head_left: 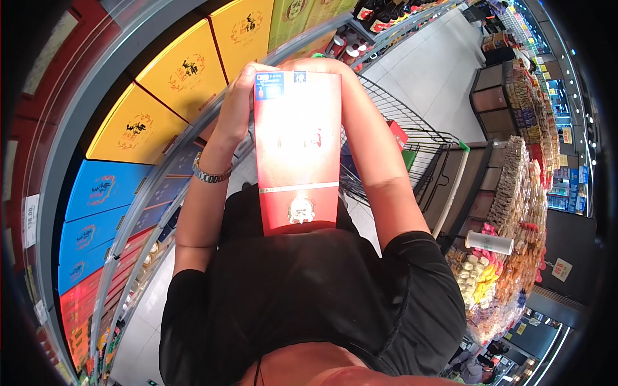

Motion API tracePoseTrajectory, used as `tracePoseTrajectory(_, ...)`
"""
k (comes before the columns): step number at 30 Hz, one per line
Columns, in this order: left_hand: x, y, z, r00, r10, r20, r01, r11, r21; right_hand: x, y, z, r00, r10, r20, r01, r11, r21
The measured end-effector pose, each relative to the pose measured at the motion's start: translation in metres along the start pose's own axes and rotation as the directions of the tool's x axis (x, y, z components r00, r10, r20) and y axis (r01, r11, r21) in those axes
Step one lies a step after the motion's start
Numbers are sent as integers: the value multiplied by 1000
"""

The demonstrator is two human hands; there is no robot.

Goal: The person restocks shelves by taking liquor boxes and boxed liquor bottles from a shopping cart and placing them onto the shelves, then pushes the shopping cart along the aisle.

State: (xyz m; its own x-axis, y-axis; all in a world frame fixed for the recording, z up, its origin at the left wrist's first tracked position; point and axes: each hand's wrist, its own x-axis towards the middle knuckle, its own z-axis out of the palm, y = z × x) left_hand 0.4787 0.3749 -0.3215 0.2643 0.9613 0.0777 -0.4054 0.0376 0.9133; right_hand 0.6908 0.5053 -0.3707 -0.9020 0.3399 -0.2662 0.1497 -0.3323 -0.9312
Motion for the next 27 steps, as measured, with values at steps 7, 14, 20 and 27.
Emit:
tracePoseTrajectory(7, 1, -2, 2, 998, 20, -55, -20, 1000, 15, 0, -24, 11, 978, 20, 210, 13, 988, -153)
tracePoseTrajectory(14, -11, -8, 19, 989, 145, 29, -147, 980, 130, -10, -29, 14, 993, 53, 106, -16, 946, -325)
tracePoseTrajectory(20, -57, -56, 16, 996, -13, 92, 7, 998, 60, -14, 6, -19, 948, -239, 210, 301, 889, -345)
tracePoseTrajectory(27, -82, -48, 2, 928, -320, 190, 322, 946, 21, -36, -26, 11, 990, 137, 20, -138, 970, 201)
